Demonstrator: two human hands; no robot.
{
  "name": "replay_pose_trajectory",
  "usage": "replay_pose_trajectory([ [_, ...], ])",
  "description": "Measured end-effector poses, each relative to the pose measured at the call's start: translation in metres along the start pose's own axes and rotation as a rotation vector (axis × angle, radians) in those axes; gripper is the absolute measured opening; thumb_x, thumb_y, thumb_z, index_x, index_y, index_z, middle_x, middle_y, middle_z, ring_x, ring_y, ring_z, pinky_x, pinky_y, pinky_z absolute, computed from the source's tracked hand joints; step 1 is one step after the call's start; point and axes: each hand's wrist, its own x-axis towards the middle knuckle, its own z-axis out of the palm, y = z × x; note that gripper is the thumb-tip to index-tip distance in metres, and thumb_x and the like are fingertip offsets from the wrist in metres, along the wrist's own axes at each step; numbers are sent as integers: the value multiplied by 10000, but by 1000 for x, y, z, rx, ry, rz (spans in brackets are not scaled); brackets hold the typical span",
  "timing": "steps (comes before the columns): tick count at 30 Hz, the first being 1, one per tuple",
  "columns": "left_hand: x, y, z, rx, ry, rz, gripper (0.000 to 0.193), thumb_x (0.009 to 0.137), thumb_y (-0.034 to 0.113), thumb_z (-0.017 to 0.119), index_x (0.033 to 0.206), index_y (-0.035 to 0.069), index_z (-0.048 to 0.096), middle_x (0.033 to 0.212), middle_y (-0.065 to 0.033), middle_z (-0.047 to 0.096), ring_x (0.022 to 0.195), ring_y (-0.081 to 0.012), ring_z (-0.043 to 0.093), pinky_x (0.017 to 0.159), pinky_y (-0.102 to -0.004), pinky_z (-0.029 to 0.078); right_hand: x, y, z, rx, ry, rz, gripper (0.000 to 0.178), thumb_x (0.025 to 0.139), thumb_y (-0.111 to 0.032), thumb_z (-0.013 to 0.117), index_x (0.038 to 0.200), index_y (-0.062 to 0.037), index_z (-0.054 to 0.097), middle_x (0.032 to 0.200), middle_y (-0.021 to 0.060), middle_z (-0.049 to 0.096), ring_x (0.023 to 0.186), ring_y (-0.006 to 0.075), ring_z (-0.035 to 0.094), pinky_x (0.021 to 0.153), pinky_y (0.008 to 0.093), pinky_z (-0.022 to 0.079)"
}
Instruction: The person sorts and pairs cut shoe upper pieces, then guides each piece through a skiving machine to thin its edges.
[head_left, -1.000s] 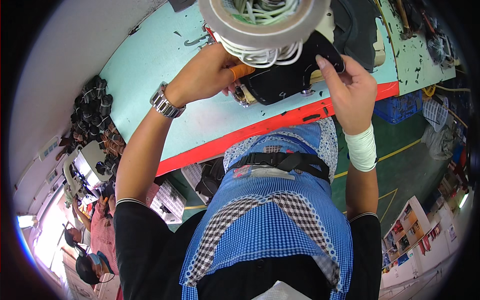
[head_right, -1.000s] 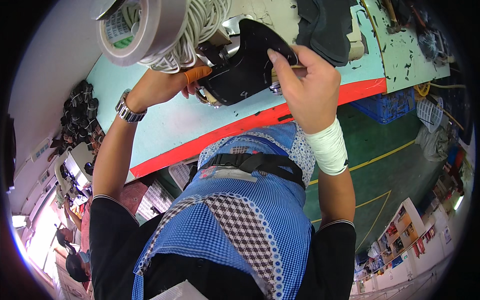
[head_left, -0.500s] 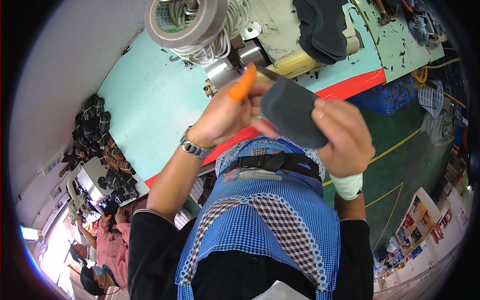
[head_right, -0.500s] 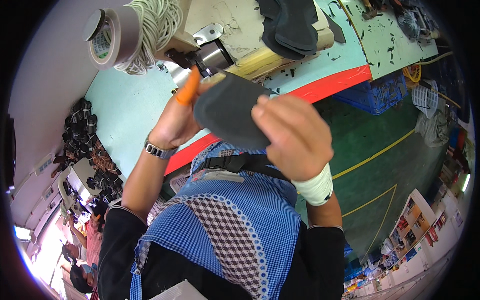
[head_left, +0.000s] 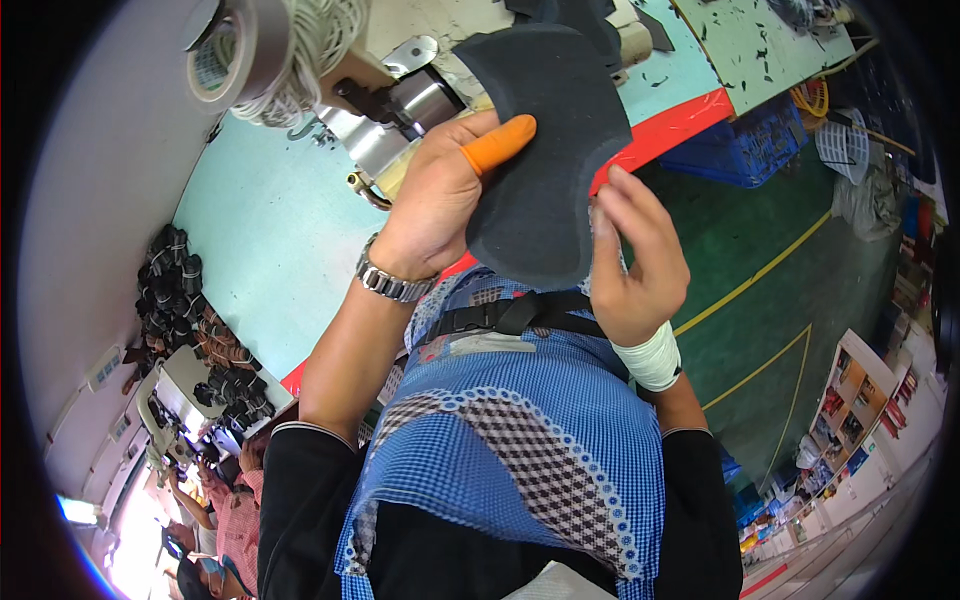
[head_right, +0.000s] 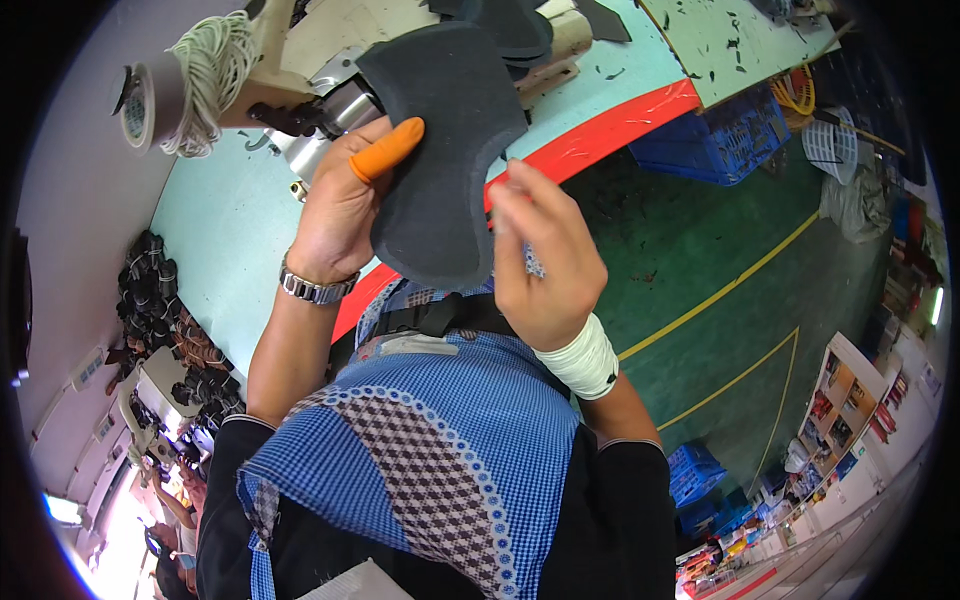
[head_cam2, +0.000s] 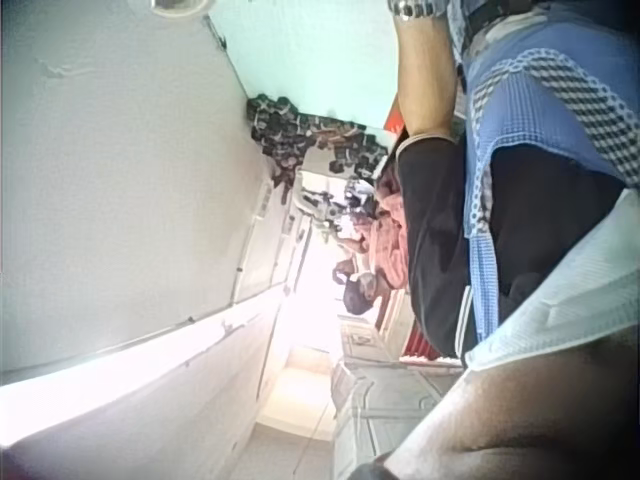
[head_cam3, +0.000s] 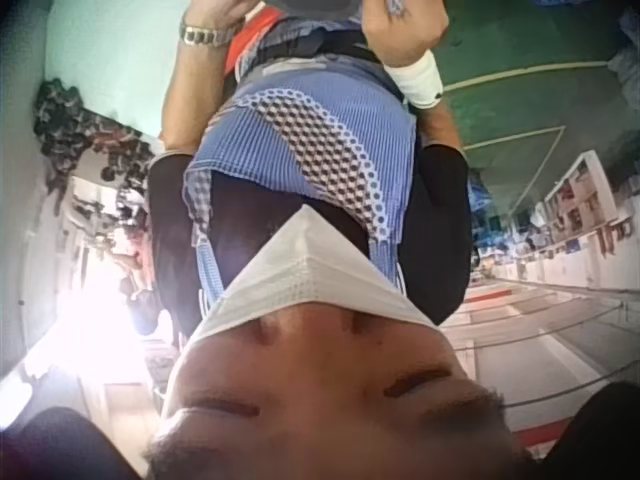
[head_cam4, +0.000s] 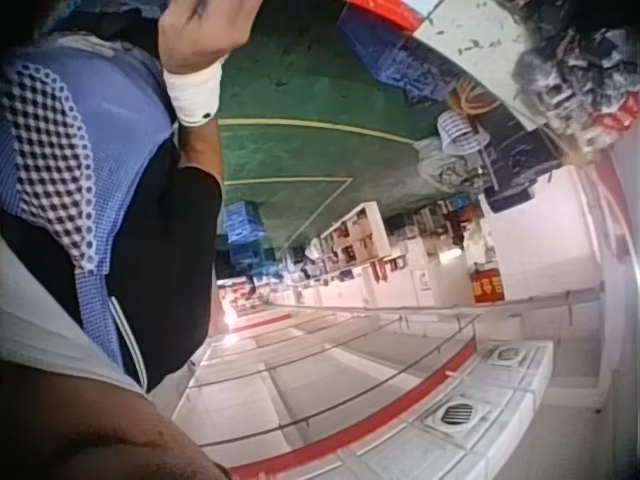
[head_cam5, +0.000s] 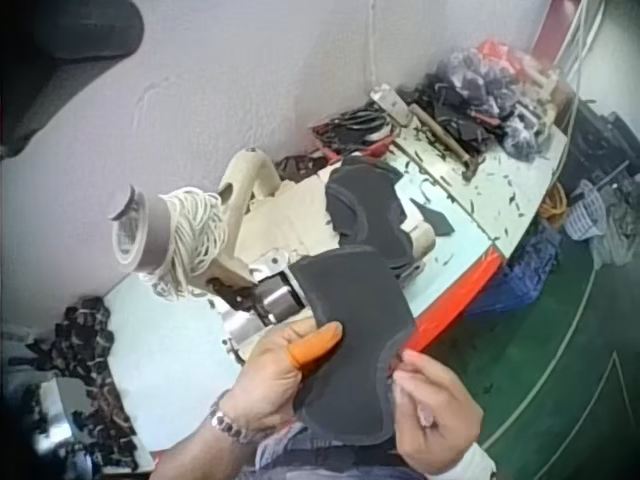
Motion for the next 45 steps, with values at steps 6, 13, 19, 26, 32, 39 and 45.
replay_pose_trajectory([
  [6, 8, -6, 9, 174, -11, -9, 333, 995, 204, 542, 1203, -51, 597, 1132, -90, 666, 989, -115, 641, 877, -232, 514, 14, 4, -12, 606, -52, 716, 167, 887, -97, 717, 911, 65, 687, 703, -24, 599, 635, 17, 489, 545, 184, 363],
  [13, -13, 2, 1, 71, -13, -165, 373, 994, 264, 558, 1073, -95, 620, 930, -161, 683, 817, -186, 683, 695, -329, 607, 35, 17, -18, 531, 57, 712, 175, 917, -101, 681, 915, 74, 680, 709, -37, 587, 623, 8, 458, 546, 179, 349],
  [19, -1, 4, 13, 624, 50, -128, 157, 951, 109, 608, 954, -47, 629, 780, -103, 691, 657, -149, 666, 608, -268, 551, 40, 38, -26, 433, 242, 627, 162, 973, -104, 580, 968, 43, 647, 827, -31, 591, 745, 33, 500, 672, 198, 418],
  [26, 60, 3, 14, 1449, 460, 315, 394, 891, 350, 671, 928, -40, 633, 771, -134, 664, 670, -229, 644, 619, -371, 489, 68, 66, -62, 595, 328, 664, 167, 997, -107, 536, 1006, 35, 625, 893, 14, 631, 801, 68, 566, 754, 229, 481],
  [32, 129, 10, 10, 1609, 676, 492, 485, 794, 420, 756, 948, -27, 650, 810, -141, 668, 734, -304, 645, 654, -405, 497, 103, 74, -57, 453, 289, 479, 161, 975, -101, 587, 1002, 51, 634, 871, -1, 617, 777, 43, 514, 725, 186, 410],
  [39, 82, 20, 13, 1248, 593, 547, 235, 866, 201, 707, 907, -22, 646, 726, -95, 652, 634, -142, 581, 608, -293, 464, 154, 74, -36, 469, 250, 259, 180, 957, -108, 610, 998, 64, 648, 863, -2, 625, 774, 33, 512, 694, 174, 404],
  [45, 21, -1, 13, 1263, 472, 384, 233, 907, 193, 680, 845, -26, 629, 646, -47, 583, 593, -83, 504, 543, -253, 406, 172, 132, 47, 320, 205, 353, 215, 887, -135, 691, 918, 78, 695, 731, 20, 658, 636, 49, 547, 587, 207, 438],
])
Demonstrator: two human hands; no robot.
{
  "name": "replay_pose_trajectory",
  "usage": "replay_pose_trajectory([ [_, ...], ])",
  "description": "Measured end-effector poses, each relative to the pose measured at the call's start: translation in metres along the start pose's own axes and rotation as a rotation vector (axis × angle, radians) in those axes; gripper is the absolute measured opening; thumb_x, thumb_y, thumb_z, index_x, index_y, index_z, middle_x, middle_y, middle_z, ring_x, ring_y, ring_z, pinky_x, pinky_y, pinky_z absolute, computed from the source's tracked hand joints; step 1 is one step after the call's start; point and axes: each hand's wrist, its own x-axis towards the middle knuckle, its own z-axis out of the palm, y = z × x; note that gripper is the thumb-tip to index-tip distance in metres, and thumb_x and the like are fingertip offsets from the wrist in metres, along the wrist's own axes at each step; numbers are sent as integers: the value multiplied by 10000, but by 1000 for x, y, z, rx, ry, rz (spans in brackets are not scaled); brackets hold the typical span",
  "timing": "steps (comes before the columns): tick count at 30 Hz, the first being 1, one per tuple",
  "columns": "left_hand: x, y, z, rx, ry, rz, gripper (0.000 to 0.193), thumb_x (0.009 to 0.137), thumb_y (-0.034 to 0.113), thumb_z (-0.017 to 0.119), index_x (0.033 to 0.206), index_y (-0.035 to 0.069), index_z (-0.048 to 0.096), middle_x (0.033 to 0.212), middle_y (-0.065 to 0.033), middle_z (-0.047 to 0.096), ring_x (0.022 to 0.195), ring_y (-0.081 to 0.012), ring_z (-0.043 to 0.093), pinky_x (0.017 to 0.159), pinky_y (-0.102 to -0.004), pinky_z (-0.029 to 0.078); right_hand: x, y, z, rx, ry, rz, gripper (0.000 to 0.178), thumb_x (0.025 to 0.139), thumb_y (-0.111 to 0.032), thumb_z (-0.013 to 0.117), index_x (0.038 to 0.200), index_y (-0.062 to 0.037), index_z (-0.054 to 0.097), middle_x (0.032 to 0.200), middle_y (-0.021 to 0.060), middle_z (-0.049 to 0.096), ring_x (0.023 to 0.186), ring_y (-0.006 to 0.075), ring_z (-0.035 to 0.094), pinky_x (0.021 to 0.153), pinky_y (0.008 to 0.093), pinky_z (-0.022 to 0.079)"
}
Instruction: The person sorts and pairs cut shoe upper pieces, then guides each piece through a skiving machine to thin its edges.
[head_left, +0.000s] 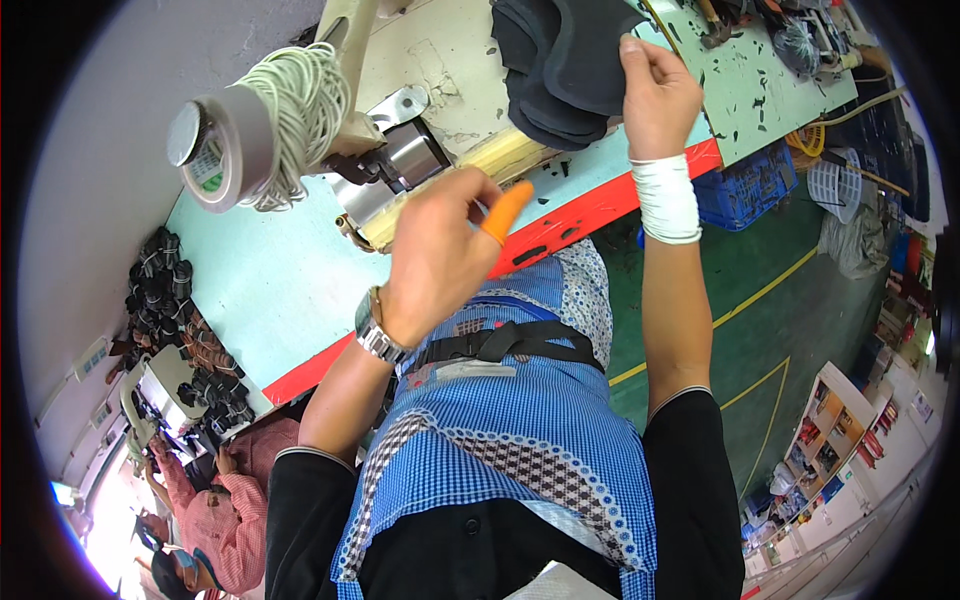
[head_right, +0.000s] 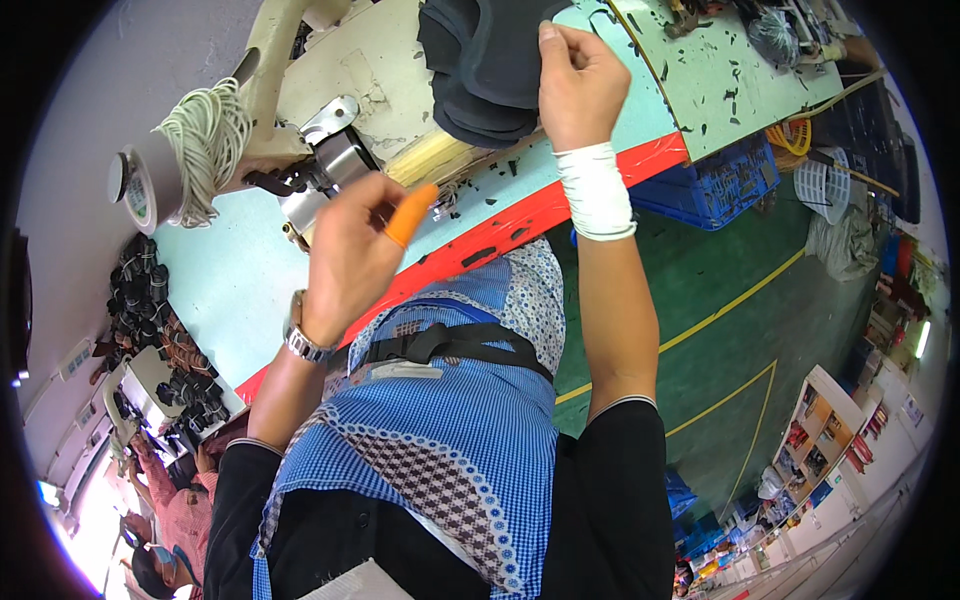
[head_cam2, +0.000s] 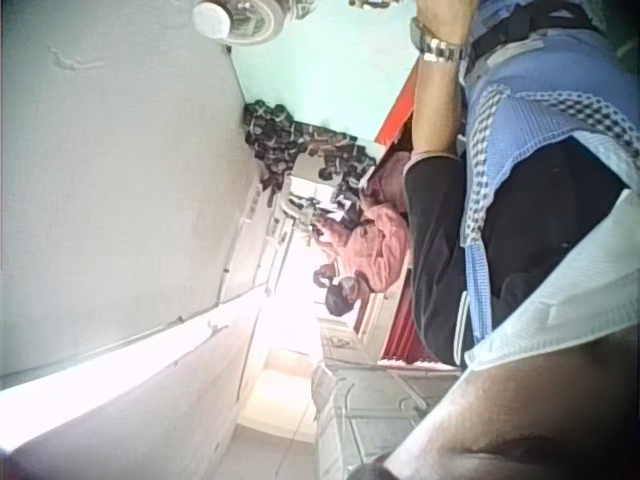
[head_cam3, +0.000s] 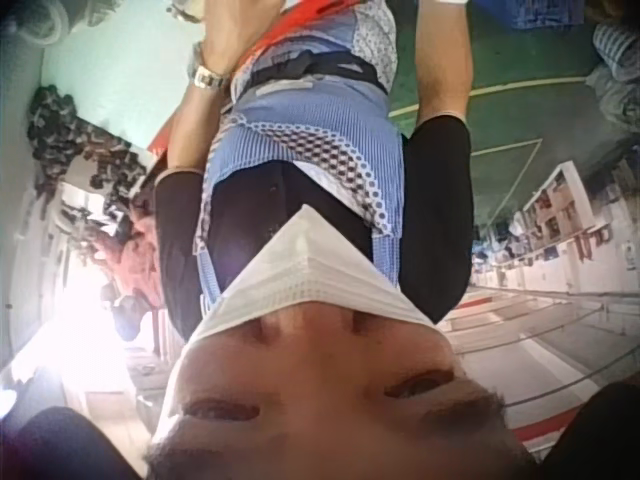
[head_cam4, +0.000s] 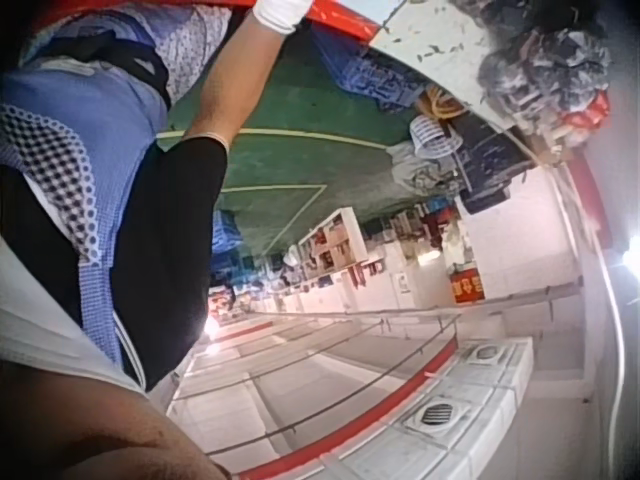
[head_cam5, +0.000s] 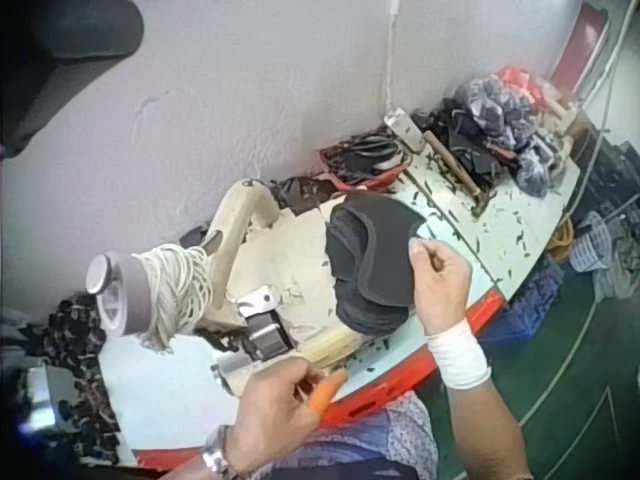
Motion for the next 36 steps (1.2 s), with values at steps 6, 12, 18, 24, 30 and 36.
replay_pose_trajectory([
  [6, 35, 6, 35, 98, 202, 303, 285, 844, 246, 725, 858, -31, 658, 675, -133, 626, 592, -280, 611, 579, -379, 482, 2, 8, -9, -97, 42, 31, 268, 883, -159, 688, 950, 100, 697, 816, 114, 714, 719, 122, 644, 682, 253, 508],
  [12, 98, 3, 39, 379, 25, 36, 376, 777, 299, 758, 876, -54, 675, 750, -208, 655, 782, -334, 675, 711, -399, 529, -3, 9, -21, -67, 69, 91, 278, 903, -166, 668, 987, 99, 687, 828, 111, 711, 738, 119, 636, 693, 250, 497],
  [18, 74, 1, 21, 53, 280, 313, 212, 854, 181, 708, 884, -19, 645, 792, -143, 653, 649, -263, 605, 630, -345, 478, 2, -1, -36, 45, 70, 98, 261, 922, -160, 651, 988, 91, 688, 810, 70, 684, 717, 84, 588, 651, 216, 455],
  [24, -58, 18, -33, -588, 0, -186, 399, 944, 98, 632, 1302, -24, 505, 957, -79, 697, 782, -106, 668, 709, -236, 512, -14, -12, -24, 329, 32, 139, 238, 929, -135, 650, 1016, 85, 674, 826, 63, 687, 733, 75, 587, 663, 212, 457],
  [30, -83, 16, -67, -661, -430, -68, 258, 827, 71, 759, 1069, 8, 699, 940, -103, 727, 810, -137, 690, 722, -267, 537, -48, -4, -24, -629, -65, -264, 417, 790, -222, 788, 1073, 36, 622, 950, 169, 667, 756, 202, 615, 714, 329, 500],
  [36, -75, -10, -89, -285, -633, -56, 245, 705, 101, 830, 924, 41, 739, 895, -114, 698, 766, -206, 676, 708, -287, 509, -138, -120, -40, 46, -1010, -97, 342, 788, -196, 769, 1040, 1, 648, 865, 140, 659, 750, 276, 661, 673, 382, 514],
])
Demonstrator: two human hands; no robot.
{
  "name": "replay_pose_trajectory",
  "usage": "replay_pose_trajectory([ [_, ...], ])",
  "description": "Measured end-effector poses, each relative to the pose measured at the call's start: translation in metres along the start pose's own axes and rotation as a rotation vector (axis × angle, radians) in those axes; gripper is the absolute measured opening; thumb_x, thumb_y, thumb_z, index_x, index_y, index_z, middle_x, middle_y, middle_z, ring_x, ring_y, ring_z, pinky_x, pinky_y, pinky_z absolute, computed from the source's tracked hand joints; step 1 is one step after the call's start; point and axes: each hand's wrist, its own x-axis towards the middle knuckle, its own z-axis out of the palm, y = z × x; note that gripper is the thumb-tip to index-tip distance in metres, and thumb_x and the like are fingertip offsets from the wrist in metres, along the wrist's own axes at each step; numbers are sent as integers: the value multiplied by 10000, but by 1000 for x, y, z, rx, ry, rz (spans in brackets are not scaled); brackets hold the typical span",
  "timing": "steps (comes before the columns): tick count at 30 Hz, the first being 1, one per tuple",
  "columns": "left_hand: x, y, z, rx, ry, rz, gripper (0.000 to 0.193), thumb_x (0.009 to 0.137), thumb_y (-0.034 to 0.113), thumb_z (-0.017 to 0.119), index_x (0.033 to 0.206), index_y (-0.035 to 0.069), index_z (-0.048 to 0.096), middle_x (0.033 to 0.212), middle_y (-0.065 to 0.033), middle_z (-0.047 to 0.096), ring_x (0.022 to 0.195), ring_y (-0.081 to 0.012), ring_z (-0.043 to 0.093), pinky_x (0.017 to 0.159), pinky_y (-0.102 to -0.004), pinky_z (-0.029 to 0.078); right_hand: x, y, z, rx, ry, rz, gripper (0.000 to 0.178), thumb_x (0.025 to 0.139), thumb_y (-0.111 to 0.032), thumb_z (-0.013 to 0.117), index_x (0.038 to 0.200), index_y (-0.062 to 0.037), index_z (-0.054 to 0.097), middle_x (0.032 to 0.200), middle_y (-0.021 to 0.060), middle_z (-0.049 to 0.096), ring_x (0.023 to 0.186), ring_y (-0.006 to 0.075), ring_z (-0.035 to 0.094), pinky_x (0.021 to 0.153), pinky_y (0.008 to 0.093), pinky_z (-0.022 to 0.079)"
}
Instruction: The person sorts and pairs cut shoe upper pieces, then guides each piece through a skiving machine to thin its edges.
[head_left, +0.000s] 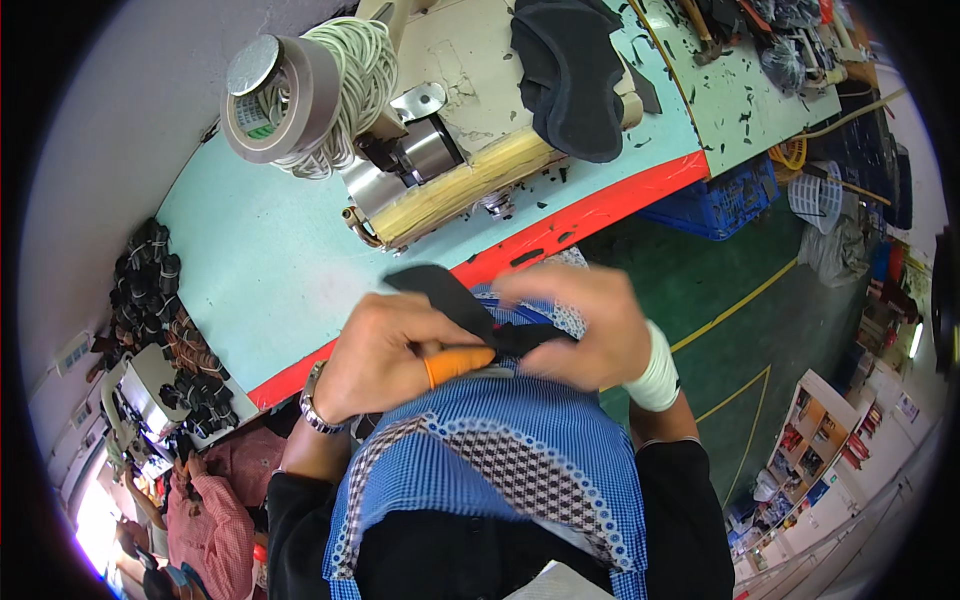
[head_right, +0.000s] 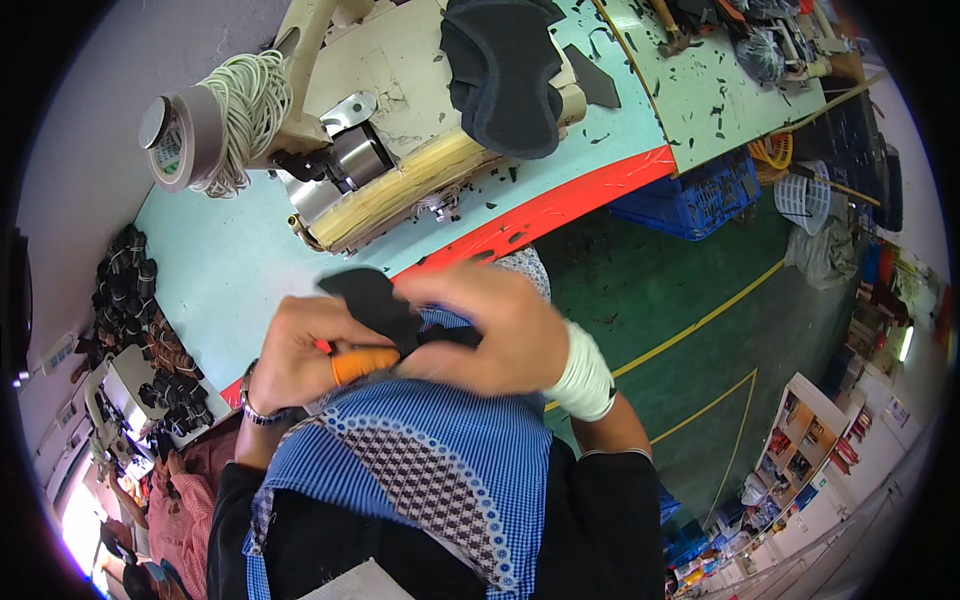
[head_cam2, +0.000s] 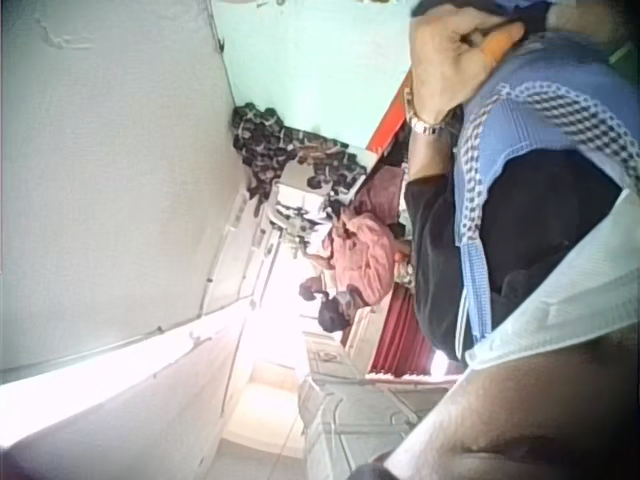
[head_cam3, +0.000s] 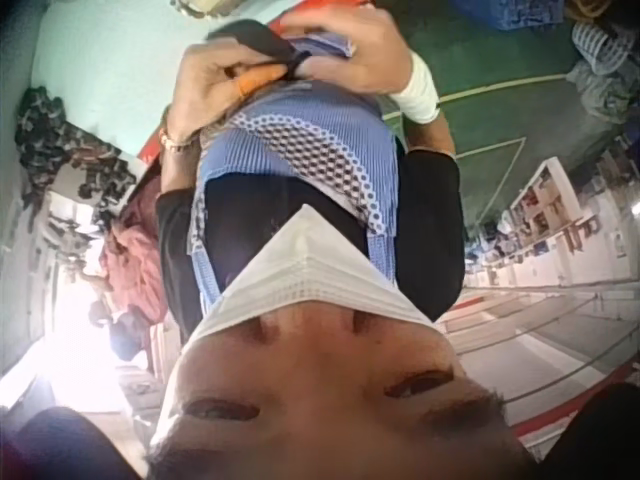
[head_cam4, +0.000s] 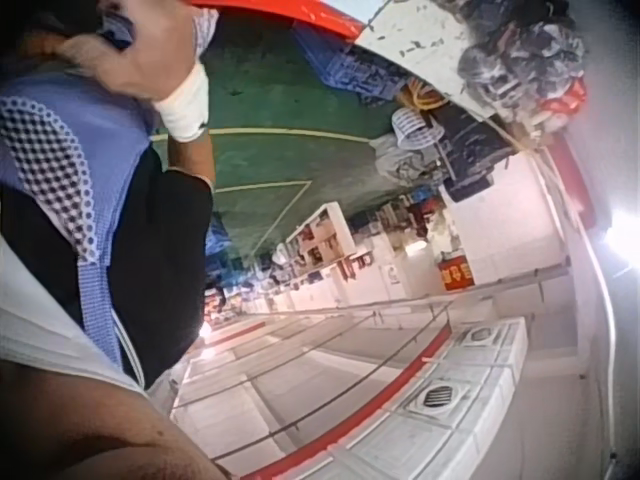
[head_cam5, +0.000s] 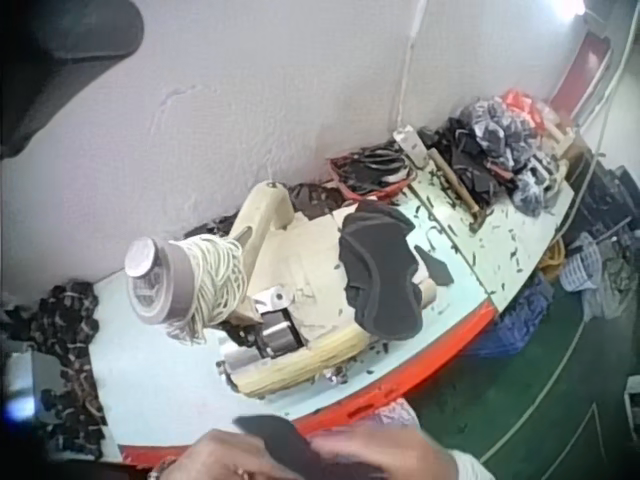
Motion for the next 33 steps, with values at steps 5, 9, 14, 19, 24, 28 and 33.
replay_pose_trajectory([
  [5, 15, -19, -13, 82, 244, 186, 163, 792, 125, 774, 862, -1, 697, 797, -93, 662, 783, -201, 608, 738, -333, 484, -2, 9, 28, -74, 39, 210, 178, 877, -141, 675, 957, 18, 676, 730, 131, 641, 630, 212, 646, 587, 318, 492],
  [9, 23, -32, -23, 91, 285, -41, 216, 891, 174, 678, 942, -36, 684, 798, -134, 688, 707, -183, 612, 698, -300, 483, 11, 35, 50, 197, 290, 450, 206, 922, -165, 622, 863, 28, 660, 645, 79, 615, 604, 101, 573, 569, 265, 465],
  [14, 31, -54, -63, 245, 315, -226, 285, 905, 241, 618, 929, -29, 704, 759, -216, 665, 671, -325, 651, 656, -377, 490, 35, 75, 72, 343, 207, 573, 360, 975, -233, 501, 800, 57, 622, 674, 125, 650, 557, 169, 594, 573, 285, 495],
  [19, 42, -62, -89, 449, 335, -364, 304, 892, 264, 576, 932, 0, 721, 759, -213, 673, 689, -357, 657, 683, -395, 509, 59, 93, 81, 789, -66, 935, 358, 973, -271, 500, 960, 53, 652, 787, 137, 688, 619, 142, 602, 612, 261, 515],
  [24, 43, -71, -104, 469, 407, -283, 251, 879, 251, 606, 982, 58, 730, 804, -194, 693, 705, -354, 673, 712, -388, 521, 69, 89, 86, 1033, -6, 981, 380, 968, -293, 518, 975, 60, 659, 777, 139, 690, 592, 134, 592, 592, 262, 511],
  [28, 54, -67, -89, 564, 471, -100, 202, 890, 188, 660, 906, -11, 685, 737, -130, 643, 640, -202, 587, 604, -337, 453, 68, 79, 75, 520, 138, 795, 385, 960, -308, 571, 908, 58, 679, 745, 121, 688, 576, 112, 589, 565, 251, 508],
  [33, 59, -72, -63, 669, 612, 0, 139, 900, 199, 602, 869, 94, 688, 678, -134, 657, 636, -320, 613, 672, -430, 369, 74, 82, 58, 111, 308, 548, 249, 862, -186, 703, 844, 62, 688, 571, 40, 612, 505, 75, 501, 488, 251, 408],
])
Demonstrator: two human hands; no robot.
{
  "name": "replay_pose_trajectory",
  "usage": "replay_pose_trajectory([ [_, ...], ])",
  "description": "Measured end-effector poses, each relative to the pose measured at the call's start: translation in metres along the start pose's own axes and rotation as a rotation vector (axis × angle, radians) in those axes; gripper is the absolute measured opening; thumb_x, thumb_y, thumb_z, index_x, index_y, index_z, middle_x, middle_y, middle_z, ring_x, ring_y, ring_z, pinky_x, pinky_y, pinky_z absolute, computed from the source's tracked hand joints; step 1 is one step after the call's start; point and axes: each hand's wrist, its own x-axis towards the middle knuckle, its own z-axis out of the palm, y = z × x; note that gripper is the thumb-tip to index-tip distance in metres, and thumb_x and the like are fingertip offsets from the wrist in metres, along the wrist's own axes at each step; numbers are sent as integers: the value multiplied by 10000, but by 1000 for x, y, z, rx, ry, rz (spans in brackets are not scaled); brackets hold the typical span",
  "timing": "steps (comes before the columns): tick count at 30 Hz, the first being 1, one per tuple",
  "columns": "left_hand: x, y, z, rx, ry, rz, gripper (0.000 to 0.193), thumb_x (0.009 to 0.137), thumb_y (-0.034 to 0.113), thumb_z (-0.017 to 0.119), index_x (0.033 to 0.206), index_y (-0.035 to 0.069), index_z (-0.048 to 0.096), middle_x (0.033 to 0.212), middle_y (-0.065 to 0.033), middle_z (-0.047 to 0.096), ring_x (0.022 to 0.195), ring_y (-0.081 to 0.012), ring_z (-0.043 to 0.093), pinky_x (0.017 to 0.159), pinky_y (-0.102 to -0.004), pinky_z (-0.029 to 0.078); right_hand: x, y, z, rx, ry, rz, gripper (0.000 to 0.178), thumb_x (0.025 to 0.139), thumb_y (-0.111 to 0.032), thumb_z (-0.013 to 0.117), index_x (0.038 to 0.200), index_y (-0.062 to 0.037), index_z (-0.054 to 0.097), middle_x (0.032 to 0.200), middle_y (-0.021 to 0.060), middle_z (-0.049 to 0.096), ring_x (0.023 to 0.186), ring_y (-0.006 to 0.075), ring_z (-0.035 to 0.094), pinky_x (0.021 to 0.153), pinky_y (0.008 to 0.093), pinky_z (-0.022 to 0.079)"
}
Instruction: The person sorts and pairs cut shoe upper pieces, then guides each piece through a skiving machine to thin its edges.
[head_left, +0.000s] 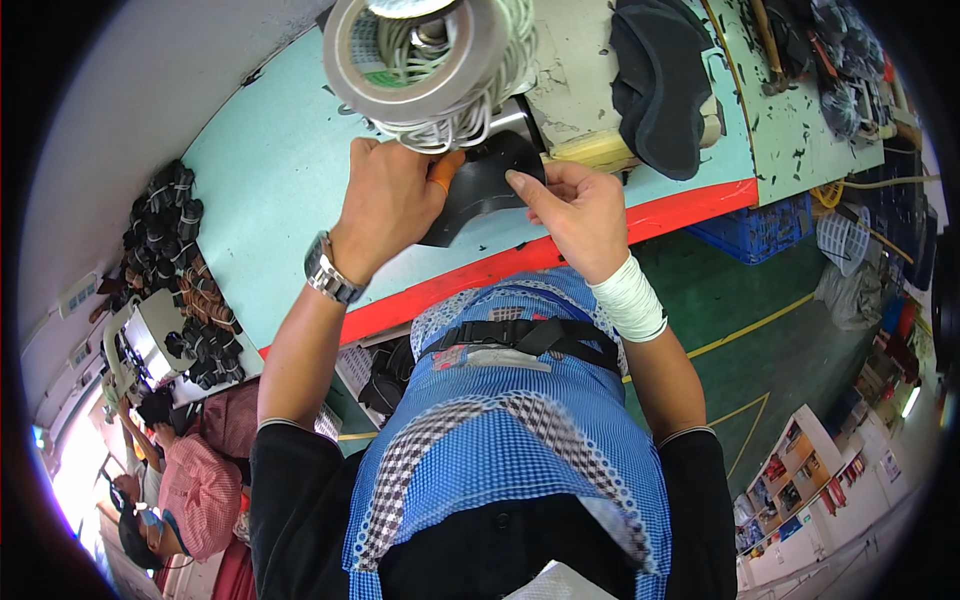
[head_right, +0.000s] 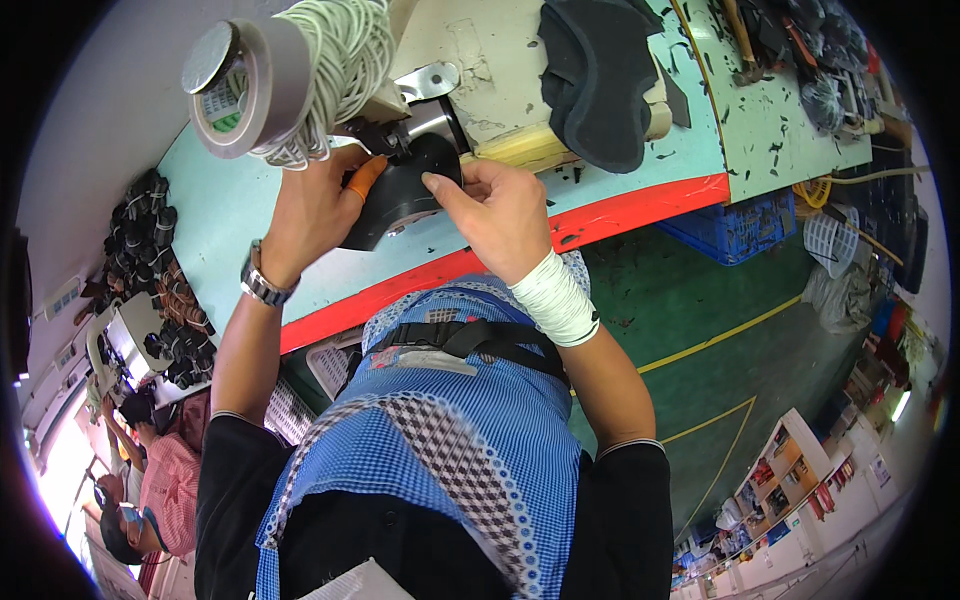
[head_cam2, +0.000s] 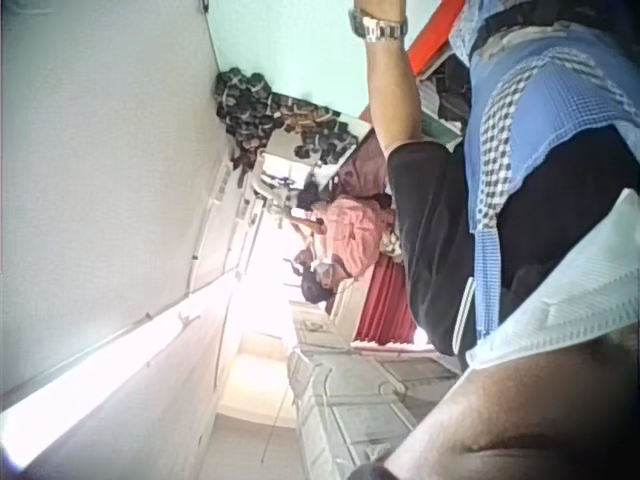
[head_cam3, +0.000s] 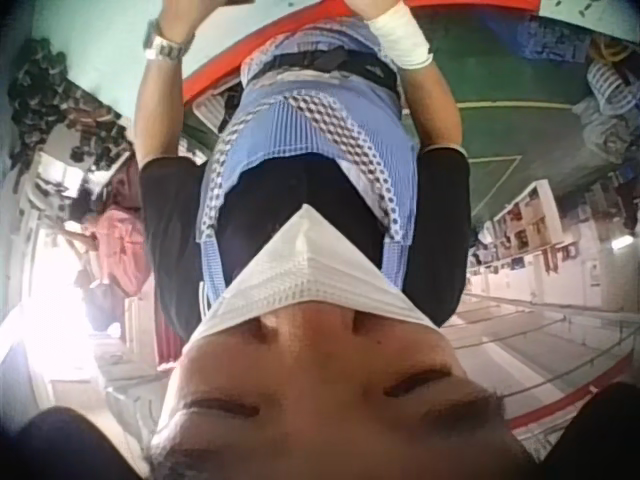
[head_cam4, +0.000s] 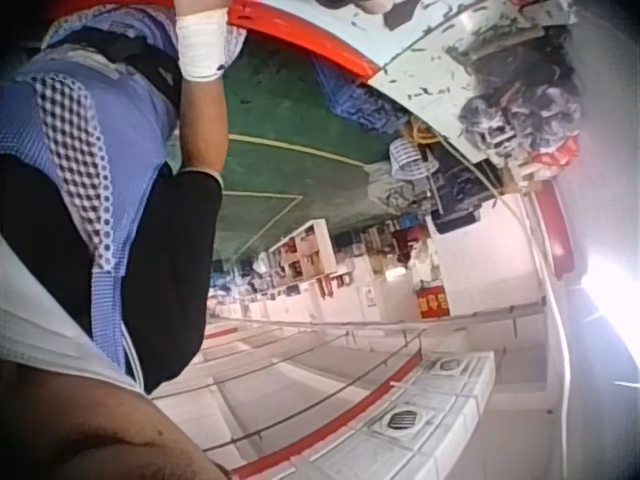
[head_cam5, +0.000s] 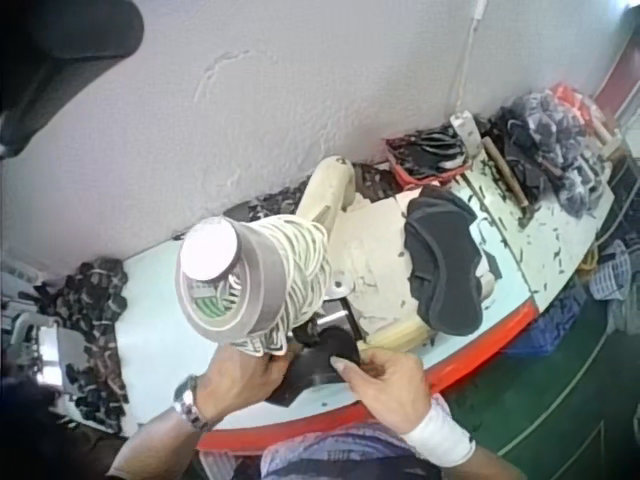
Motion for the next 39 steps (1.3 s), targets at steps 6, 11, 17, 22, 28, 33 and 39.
replay_pose_trajectory([
  [6, -31, 40, -8, -219, -153, -93, 183, 915, 128, 558, 886, 12, 697, 748, -151, 669, 697, -265, 634, 670, -380, 458, -23, -60, -68, -333, 225, -516, 119, 826, -63, 734, 878, 40, 704, 690, 60, 674, 575, 88, 575, 543, 239, 457],
  [11, -62, 43, -1, -526, -61, -207, 135, 885, 64, 614, 924, -22, 711, 805, -123, 693, 742, -171, 635, 708, -303, 499, -34, -91, -146, -582, 520, -979, 239, 774, 112, 684, 1001, 42, 706, 913, 128, 728, 815, 170, 698, 745, 278, 554],
  [17, -74, 62, 19, -413, -197, -112, 116, 847, 71, 686, 891, -37, 696, 751, -154, 669, 659, -219, 632, 628, -304, 494, 8, 24, -160, -1256, 280, -910, 441, 711, 68, 612, 1129, -62, 668, 1222, 174, 594, 1085, 355, 605, 884, 406, 528],
  [22, -82, 59, 30, -389, -111, -58, 209, 853, 124, 702, 750, -39, 623, 662, -145, 596, 558, -239, 550, 547, -325, 435, -8, 42, -150, -1098, 362, -907, 445, 729, 9, 686, 1170, -24, 632, 1238, 204, 573, 1128, 399, 562, 938, 441, 497],
  [28, -84, 63, 29, -271, -212, 29, 298, 859, 177, 718, 684, -27, 587, 614, -140, 533, 512, -267, 471, 503, -363, 369, 32, 19, -142, -1122, 195, -966, 619, 713, -246, 809, 1231, -7, 569, 1262, 173, 571, 1192, 344, 529, 978, 398, 474],
  [33, -102, 67, 29, -377, -145, -54, 277, 859, 185, 722, 715, -29, 621, 639, -138, 579, 532, -248, 519, 514, -342, 399, 32, 17, -151, -1172, 104, -1004, 518, 712, -158, 782, 1172, -3, 601, 1216, 142, 619, 1161, 296, 569, 946, 365, 506],
  [39, -119, 64, 28, -377, -176, -29, 199, 837, 164, 730, 791, -17, 660, 698, -148, 620, 626, -267, 601, 586, -345, 466, 30, 12, -147, -1232, 240, -1030, 401, 748, -10, 677, 1141, 10, 606, 1124, 157, 650, 1071, 310, 614, 905, 387, 526],
])
